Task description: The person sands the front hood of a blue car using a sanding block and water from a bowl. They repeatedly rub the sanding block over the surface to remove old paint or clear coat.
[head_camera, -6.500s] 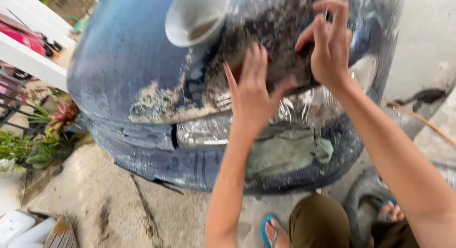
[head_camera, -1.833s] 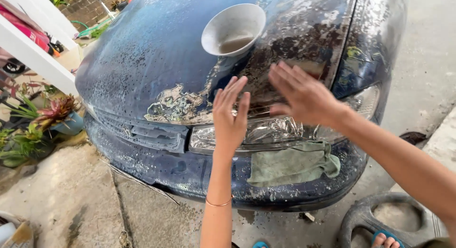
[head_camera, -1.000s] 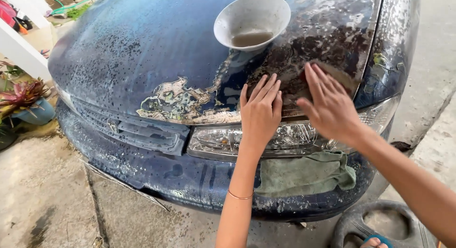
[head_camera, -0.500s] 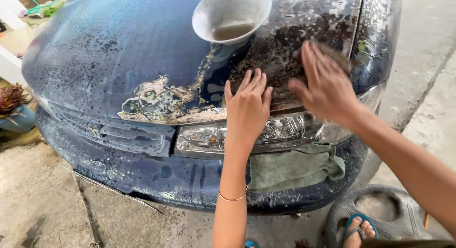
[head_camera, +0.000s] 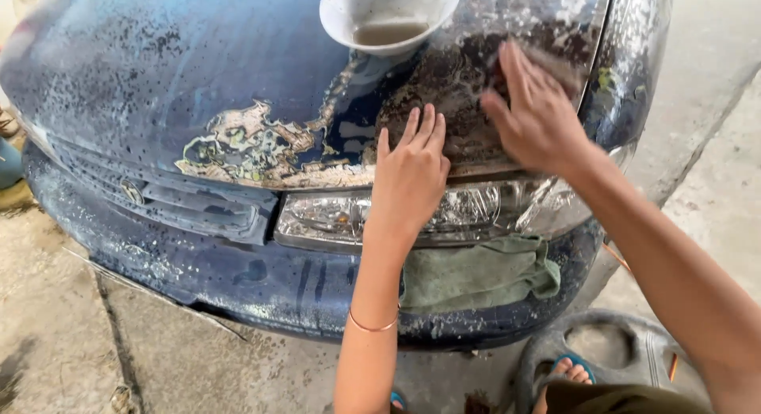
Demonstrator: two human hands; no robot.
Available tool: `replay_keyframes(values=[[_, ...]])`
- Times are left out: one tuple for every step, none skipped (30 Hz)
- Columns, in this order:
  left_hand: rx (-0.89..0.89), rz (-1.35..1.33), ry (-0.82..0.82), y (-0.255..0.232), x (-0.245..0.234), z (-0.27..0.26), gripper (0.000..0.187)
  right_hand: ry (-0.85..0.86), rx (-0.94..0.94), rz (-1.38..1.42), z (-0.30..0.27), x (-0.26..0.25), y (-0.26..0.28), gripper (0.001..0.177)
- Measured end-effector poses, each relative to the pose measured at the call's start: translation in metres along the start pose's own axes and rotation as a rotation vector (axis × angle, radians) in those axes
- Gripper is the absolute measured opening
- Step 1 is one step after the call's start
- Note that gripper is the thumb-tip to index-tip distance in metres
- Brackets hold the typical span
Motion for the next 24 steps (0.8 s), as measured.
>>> replay_keyframes(values=[[-0.002, -0.003, 0.013, 0.0, 0.0, -0.001, 0.055, 0.009, 0.008, 0.006, 0.0, 0.002, 0.004, 0.092], [-0.007, -0.038, 0.022, 0.001, -0.001, -0.001, 0.057, 0.026, 0.048, -0.003, 0.003, 0.005, 0.008, 0.097], [-0.013, -0.073, 0.031, 0.003, -0.003, 0.0, 0.058, 0.043, 0.088, -0.012, 0.007, 0.006, 0.013, 0.101], [-0.009, -0.07, 0.025, 0.005, -0.005, 0.0, 0.058, 0.035, 0.086, -0.013, -0.009, 0.008, 0.021, 0.101], [-0.003, -0.097, 0.032, 0.006, -0.007, 0.0, 0.058, 0.02, 0.014, 0.003, -0.025, 0.009, 0.03, 0.099], [0.003, -0.129, 0.046, 0.006, -0.008, -0.002, 0.057, 0.01, -0.055, 0.02, -0.043, 0.011, 0.039, 0.097], [0.006, -0.129, 0.046, 0.008, -0.01, -0.003, 0.057, 0.007, -0.052, 0.02, -0.047, 0.01, 0.036, 0.097], [0.017, -0.168, 0.024, 0.009, -0.011, -0.003, 0.055, 0.08, -0.094, 0.002, -0.051, 0.007, 0.033, 0.097], [0.027, -0.207, 0.003, 0.01, -0.013, -0.003, 0.053, 0.153, -0.136, -0.015, -0.056, 0.005, 0.03, 0.097], [0.036, -0.201, -0.002, 0.011, -0.015, -0.003, 0.053, 0.141, -0.136, -0.016, -0.052, -0.002, 0.022, 0.097], [0.034, -0.226, 0.028, 0.012, -0.016, -0.003, 0.054, 0.151, -0.276, -0.167, -0.048, -0.009, 0.015, 0.099], [0.029, -0.248, 0.057, 0.014, -0.018, -0.003, 0.055, 0.162, -0.417, -0.318, -0.043, -0.014, 0.008, 0.102], [0.035, -0.24, 0.051, 0.015, -0.02, -0.002, 0.055, 0.15, -0.418, -0.319, -0.039, -0.011, 0.0, 0.102], [0.041, -0.272, 0.061, 0.016, -0.021, -0.002, 0.054, 0.094, -0.543, -0.332, -0.036, -0.007, -0.007, 0.105], [0.047, -0.305, 0.07, 0.018, -0.022, -0.003, 0.053, 0.035, -0.667, -0.343, -0.034, -0.003, -0.014, 0.108], [0.045, -0.302, 0.058, 0.018, -0.025, -0.003, 0.053, 0.032, -0.677, -0.349, -0.025, 0.003, -0.023, 0.108], [0.041, -0.326, 0.058, 0.018, -0.027, -0.004, 0.053, 0.003, -0.585, -0.346, -0.016, 0.008, -0.032, 0.109], [0.031, -0.356, 0.06, 0.016, -0.028, -0.007, 0.054, -0.017, -0.494, -0.341, -0.01, 0.013, -0.042, 0.11], [0.023, -0.36, 0.051, 0.017, -0.027, -0.001, 0.054, -0.012, -0.505, -0.346, 0.011, 0.004, -0.038, 0.11], [0.029, -0.336, 0.077, 0.018, -0.025, -0.001, 0.053, 0.082, -0.316, -0.232, 0.022, 0.001, -0.034, 0.103], [0.036, -0.312, 0.103, 0.018, -0.023, -0.001, 0.054, 0.175, -0.128, -0.118, 0.033, -0.001, -0.031, 0.095], [0.036, -0.309, 0.112, 0.016, -0.022, -0.003, 0.054, 0.176, -0.124, -0.109, 0.023, 0.005, -0.021, 0.095], [0.022, -0.307, 0.116, 0.014, -0.022, -0.005, 0.055, 0.178, -0.116, -0.162, 0.013, 0.011, -0.009, 0.094], [0.01, -0.308, 0.103, 0.012, -0.023, -0.002, 0.056, 0.172, -0.117, -0.228, 0.009, 0.012, 0.001, 0.093]])
Point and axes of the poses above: each hand's wrist, its own z-axis towards the middle knuckle, its own x-axis out of the palm, y = z × x, the point moved 1 cm from there along z, towards the middle knuckle, and after that the axes turned 1 degree about -y, right-handed, at the moved point
